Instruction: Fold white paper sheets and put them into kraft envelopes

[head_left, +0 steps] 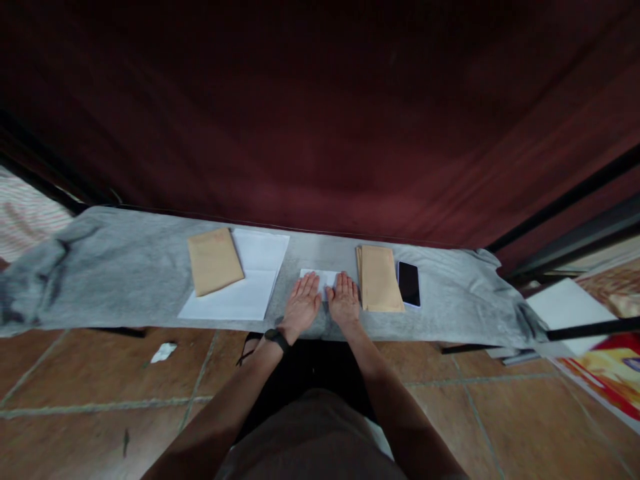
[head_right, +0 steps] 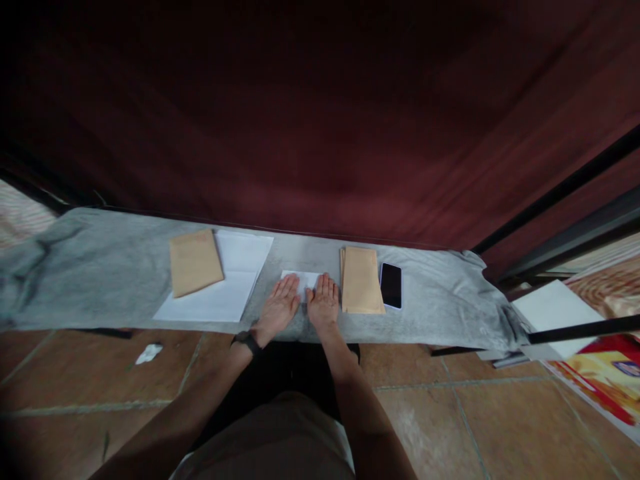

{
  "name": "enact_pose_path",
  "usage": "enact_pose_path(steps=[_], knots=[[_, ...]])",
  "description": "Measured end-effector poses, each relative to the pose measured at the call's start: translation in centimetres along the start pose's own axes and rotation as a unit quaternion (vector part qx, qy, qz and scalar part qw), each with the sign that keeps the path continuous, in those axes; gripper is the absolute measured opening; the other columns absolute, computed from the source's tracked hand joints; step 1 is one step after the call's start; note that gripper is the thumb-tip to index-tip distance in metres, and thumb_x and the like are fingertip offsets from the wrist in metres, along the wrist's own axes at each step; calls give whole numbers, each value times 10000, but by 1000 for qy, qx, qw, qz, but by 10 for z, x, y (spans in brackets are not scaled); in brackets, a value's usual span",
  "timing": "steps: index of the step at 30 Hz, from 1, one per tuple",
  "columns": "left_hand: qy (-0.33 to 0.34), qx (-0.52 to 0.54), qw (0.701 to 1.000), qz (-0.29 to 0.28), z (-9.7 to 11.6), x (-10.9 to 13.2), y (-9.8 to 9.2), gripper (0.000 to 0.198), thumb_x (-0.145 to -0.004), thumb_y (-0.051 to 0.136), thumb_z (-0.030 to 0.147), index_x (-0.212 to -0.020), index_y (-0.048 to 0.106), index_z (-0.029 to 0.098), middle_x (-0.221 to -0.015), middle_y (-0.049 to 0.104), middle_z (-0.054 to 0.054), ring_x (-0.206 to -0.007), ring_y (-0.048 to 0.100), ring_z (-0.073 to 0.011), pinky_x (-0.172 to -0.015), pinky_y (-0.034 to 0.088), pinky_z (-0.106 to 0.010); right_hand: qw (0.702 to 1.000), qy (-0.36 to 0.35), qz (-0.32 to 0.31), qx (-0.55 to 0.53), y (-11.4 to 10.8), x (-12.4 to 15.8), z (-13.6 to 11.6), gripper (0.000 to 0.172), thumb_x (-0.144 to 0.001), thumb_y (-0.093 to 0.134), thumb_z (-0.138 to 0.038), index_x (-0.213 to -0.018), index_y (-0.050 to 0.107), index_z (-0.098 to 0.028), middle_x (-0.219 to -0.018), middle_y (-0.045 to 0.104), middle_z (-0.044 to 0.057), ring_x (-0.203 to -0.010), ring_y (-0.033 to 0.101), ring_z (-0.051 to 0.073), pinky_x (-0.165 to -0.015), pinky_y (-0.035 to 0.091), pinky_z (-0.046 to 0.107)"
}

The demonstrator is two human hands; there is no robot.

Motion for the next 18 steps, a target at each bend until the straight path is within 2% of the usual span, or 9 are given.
enact_pose_path(steps=[4, 7, 12, 18], knots=[[28, 11, 999, -18, 16, 8, 10, 581, -1034, 263, 329, -1562, 366, 110, -1628, 376, -115, -1547, 256, -226, -1275, 203, -429, 1000, 9, -26, 2, 1, 0, 1, 580, -1067, 318, -332, -1565, 344, -37, -1618, 349, 211, -1506, 329, 307, -1220, 251, 497], [33, 2, 999, -23, 16, 12, 13, 578, -1042, 280, 349, -1561, 372, 112, -1642, 343, -129, -1550, 245, -241, -1272, 204, -435, 999, 4, -41, 9, 1, 0, 0, 583, -1070, 306, -324, -1569, 324, -22, -1622, 334, 217, -1509, 322, 309, -1223, 243, 505], [61, -22, 997, -29, 19, 16, 12, 571, -1028, 388, 415, -1561, 392, 211, -1666, 295, -119, -1556, 218, -291, -1266, 192, -496, 998, 3, -59, 25, -1, 0, -2, 593, -1071, 325, -331, -1573, 308, -16, -1627, 313, 219, -1518, 304, 307, -1223, 251, 508], [65, -33, 997, -29, 20, 16, 11, 573, -1017, 422, 404, -1559, 394, 219, -1668, 291, -123, -1552, 228, -305, -1262, 196, -510, 998, 2, -66, 19, -9, 0, -4, 572, -1071, 340, -326, -1564, 342, -36, -1635, 308, 198, -1522, 300, 297, -1229, 256, 497]])
Point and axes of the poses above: each hand's wrist, its own x-axis away from the middle knuckle, its own y-axis out of the palm, z = x × y, the point moved 10 cm from there along -x, towards the middle knuckle
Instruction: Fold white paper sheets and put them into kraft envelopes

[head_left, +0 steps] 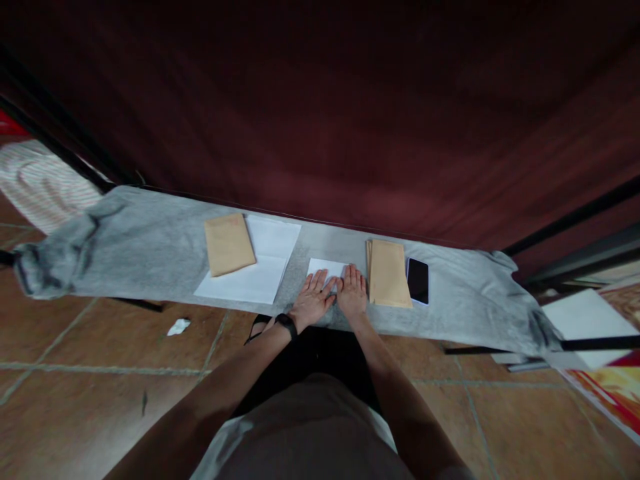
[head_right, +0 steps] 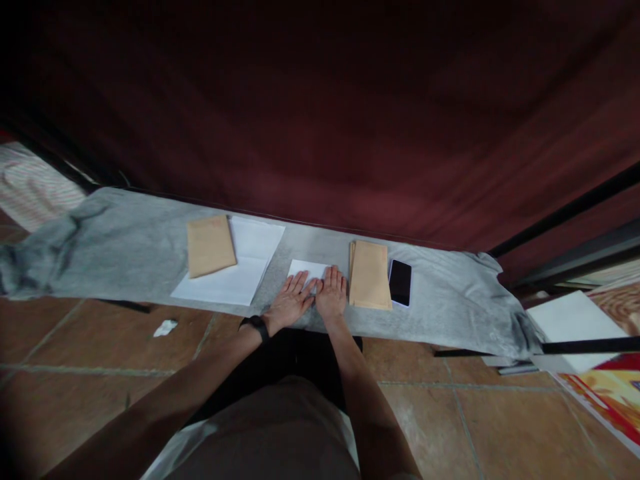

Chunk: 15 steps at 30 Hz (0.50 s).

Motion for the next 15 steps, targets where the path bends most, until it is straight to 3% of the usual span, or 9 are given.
enact_pose_path(steps=[7, 15], knots=[[14, -14, 999, -46, 2, 0, 6, 582, -1005, 389, 291, -1570, 356, 151, -1678, 236, -166, -1564, 173, -308, -1270, 148, -498, 994, -85, -48, -51, 11, 30, -31, 551, -1084, 266, -321, -1557, 368, -58, -1622, 351, 173, -1524, 308, 239, -1241, 237, 455], [20, -6, 999, -39, 1, 3, 4, 592, -1015, 325, 301, -1587, 309, 150, -1677, 245, -153, -1566, 175, -277, -1271, 152, -490, 996, -76, -39, -35, 8, 42, -27, 613, -1088, 250, -420, -1569, 343, -50, -1629, 332, 166, -1527, 304, 260, -1253, 200, 452]])
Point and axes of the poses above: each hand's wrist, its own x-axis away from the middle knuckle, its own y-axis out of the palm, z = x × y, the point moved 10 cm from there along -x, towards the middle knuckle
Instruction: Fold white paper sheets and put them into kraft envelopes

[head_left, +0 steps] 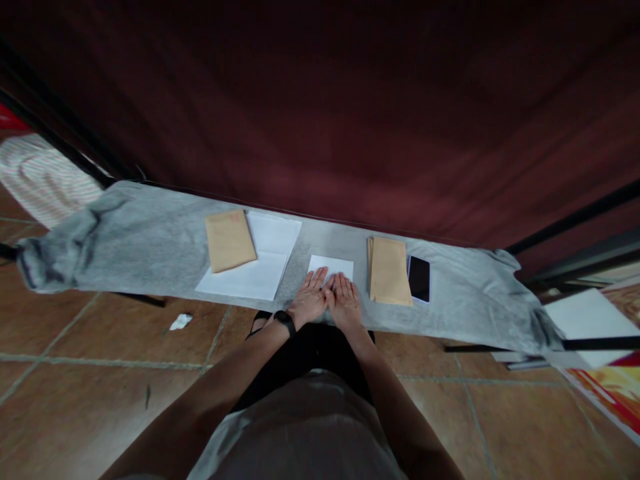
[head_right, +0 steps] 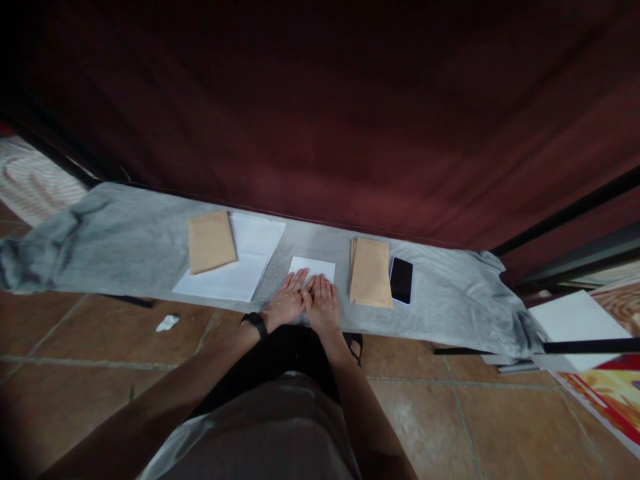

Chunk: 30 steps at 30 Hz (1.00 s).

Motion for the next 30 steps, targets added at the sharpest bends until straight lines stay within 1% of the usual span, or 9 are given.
enact_pose_path(steps=[4, 8, 12, 16, 20, 22, 25, 27, 30], knots=[[-5, 8, 1000, 24, -6, 5, -3, 597, -1021, 337, 347, -1572, 339, 117, -1669, 262, -169, -1562, 197, -276, -1269, 192, -466, 999, -4, 35, 22, -6, 6, 4, 607, -1082, 302, -406, -1558, 358, -33, -1612, 362, 182, -1513, 332, 274, -1243, 232, 459], [-34, 9, 998, 42, -22, 13, -7, 639, -1026, 332, 403, -1553, 348, 42, -1642, 312, -199, -1552, 232, -278, -1263, 237, -454, 997, -10, 69, 37, -10, 13, 10, 613, -1074, 351, -415, -1550, 376, -30, -1589, 400, 197, -1482, 384, 297, -1223, 279, 472], [-69, 4, 997, 41, -42, 24, -9, 647, -1030, 310, 410, -1542, 361, 18, -1628, 338, -200, -1544, 258, -279, -1262, 255, -456, 994, -2, 103, 40, -14, 19, 18, 617, -1072, 353, -419, -1547, 378, -24, -1566, 432, 221, -1465, 410, 307, -1201, 314, 488], [-91, -7, 995, 32, -50, 28, -13, 646, -1038, 260, 402, -1526, 383, -3, -1610, 366, -210, -1534, 283, -288, -1264, 245, -471, 992, 3, 119, 42, -17, 23, 22, 611, -1072, 355, -417, -1552, 373, -40, -1555, 451, 222, -1448, 433, 310, -1193, 323, 498], [-92, -7, 994, 52, -37, 7, -23, 629, -1040, 243, 381, -1539, 370, 19, -1611, 374, -195, -1538, 274, -278, -1271, 222, -476, 992, 9, 117, 47, -17, 24, 20, 606, -1066, 388, -405, -1535, 396, -21, -1564, 437, 222, -1437, 444, 316, -1199, 315, 493], [-51, 4, 998, 48, -18, -11, -22, 601, -1040, 250, 355, -1559, 355, 70, -1636, 349, -144, -1549, 247, -244, -1278, 209, -445, 992, 11, 114, 48, -17, 23, 20, 597, -1065, 396, -395, -1528, 408, -19, -1568, 433, 218, -1441, 440, 313, -1204, 309, 489], [13, 19, 1000, 16, 7, -35, -11, 576, -1040, 242, 328, -1555, 375, 108, -1645, 343, -108, -1551, 241, -218, -1280, 200, -436, 993, 13, 104, 45, -17, 22, 20, 573, -1066, 395, -378, -1517, 431, -27, -1573, 427, 211, -1458, 421, 302, -1213, 298, 481], [18, 24, 1000, 9, 9, -45, -5, 579, -1040, 226, 323, -1551, 380, 101, -1640, 347, -119, -1551, 242, -223, -1275, 206, -459, 994, 14, 97, 42, -16, 22, 20, 575, -1065, 395, -380, -1520, 427, -31, -1580, 418, 206, -1466, 409, 298, -1217, 292, 477], [-11, 27, 999, 27, -9, -49, -3, 587, -1037, 223, 330, -1563, 358, 107, -1629, 365, -132, -1549, 249, -228, -1265, 217, -484, 995, 20, 88, 32, -16, 21, 22, 592, -1060, 398, -389, -1548, 388, -54, -1586, 413, 194, -1472, 400, 297, -1217, 290, 483]])
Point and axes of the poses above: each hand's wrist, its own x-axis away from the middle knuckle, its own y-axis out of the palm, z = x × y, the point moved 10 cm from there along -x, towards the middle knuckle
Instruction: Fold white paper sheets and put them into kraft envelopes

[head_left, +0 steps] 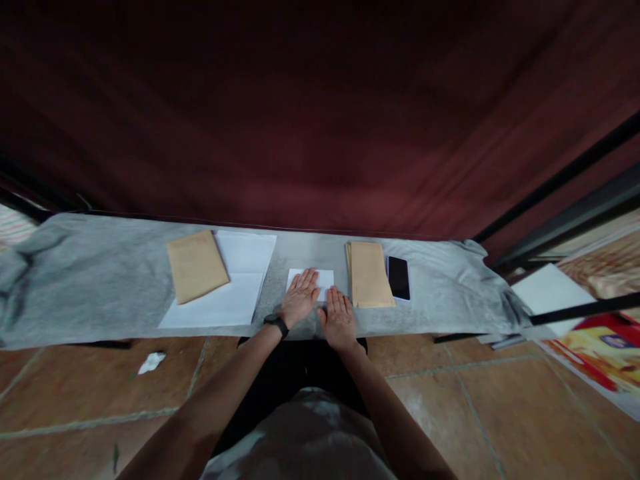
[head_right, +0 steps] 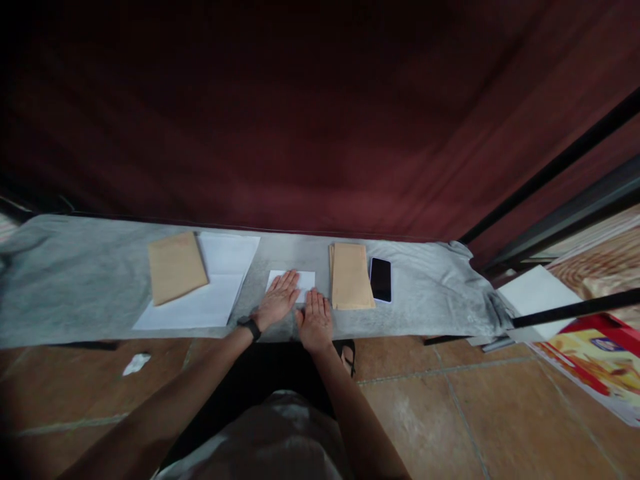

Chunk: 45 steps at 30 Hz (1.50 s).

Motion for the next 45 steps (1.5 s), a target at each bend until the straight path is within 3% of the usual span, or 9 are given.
enact_pose_path(steps=[7, 13, 18, 22, 26, 29, 32, 38, 45], knots=[[-61, -24, 998, 16, -51, 11, -11, 585, -1025, 273, 345, -1553, 373, 113, -1629, 374, -130, -1529, 303, -241, -1253, 230, -440, 1000, 1, 0, -8, 1, 1, 1, 606, -1065, 375, -398, -1575, 338, -72, -1601, 394, 188, -1471, 398, 296, -1219, 277, 486], [-75, -6, 997, 8, -57, -10, -31, 464, -975, 411, 272, -1398, 548, 137, -1438, 582, -152, -1324, 529, -281, -1114, 415, -435, 1000, 2, 0, -3, 0, 1, 0, 612, -1059, 399, -392, -1563, 349, -48, -1592, 405, 195, -1476, 391, 294, -1219, 282, 477], [-71, 25, 997, -17, -65, -42, -41, 261, -835, 608, 198, -1082, 689, 185, -1153, 692, -102, -1127, 617, -251, -1005, 480, -381, 1000, 7, 7, -1, -1, 1, 0, 593, -1046, 439, -377, -1542, 397, -55, -1584, 420, 186, -1466, 410, 293, -1212, 304, 461], [-57, 46, 997, -18, -65, -51, -56, 117, -831, 596, 147, -860, 688, 214, -942, 720, -44, -957, 671, -210, -900, 514, -312, 1000, 11, 18, -15, -5, 0, 1, 568, -1043, 440, -362, -1533, 423, -75, -1564, 462, 167, -1455, 428, 278, -1212, 320, 451], [-58, 69, 994, 58, -57, -40, -95, 229, -971, 449, 216, -1083, 649, 211, -1068, 719, -70, -996, 673, -222, -911, 522, -344, 995, 43, 39, -77, -17, -5, 12, 568, -1039, 377, -272, -1589, 323, -144, -1553, 489, 142, -1442, 447, 230, -1168, 395, 437], [-2, 102, 984, 147, -43, -17, -121, 265, -995, 394, 210, -1115, 631, 214, -1135, 710, -79, -1121, 640, -236, -1014, 497, -390, 985, 62, 66, -146, -29, -5, 19, 609, -1013, 339, -208, -1615, 254, -179, -1551, 490, 138, -1439, 446, 226, -1147, 421, 450], [71, 102, 983, 138, -28, 12, -107, 318, -969, 362, 127, -1095, 643, 208, -1225, 704, -77, -1222, 606, -217, -1127, 446, -407, 976, 62, 94, -189, -39, 0, 21, 611, -1001, 335, -189, -1609, 275, -186, -1536, 502, 137, -1435, 447, 232, -1150, 420, 465], [70, 65, 994, 53, -30, 59, -43, 477, -905, 350, 40, -1249, 635, 207, -1338, 688, -61, -1278, 609, -173, -1197, 418, -410, 989, -21, 41, -139, -32, 11, -9, 540, -1029, 353, -203, -1568, 375, -177, -1559, 486, 114, -1463, 419, 221, -1185, 389, 463], [21, 76, 996, 42, -42, 65, -38, 555, -816, 381, -2, -1264, 640, 200, -1424, 634, -64, -1352, 560, -172, -1218, 392, -427, 996, -44, -32, -65, -14, 8, -31, 447, -1068, 419, -324, -1470, 524, -159, -1559, 485, 102, -1457, 432, 239, -1235, 289, 472]])
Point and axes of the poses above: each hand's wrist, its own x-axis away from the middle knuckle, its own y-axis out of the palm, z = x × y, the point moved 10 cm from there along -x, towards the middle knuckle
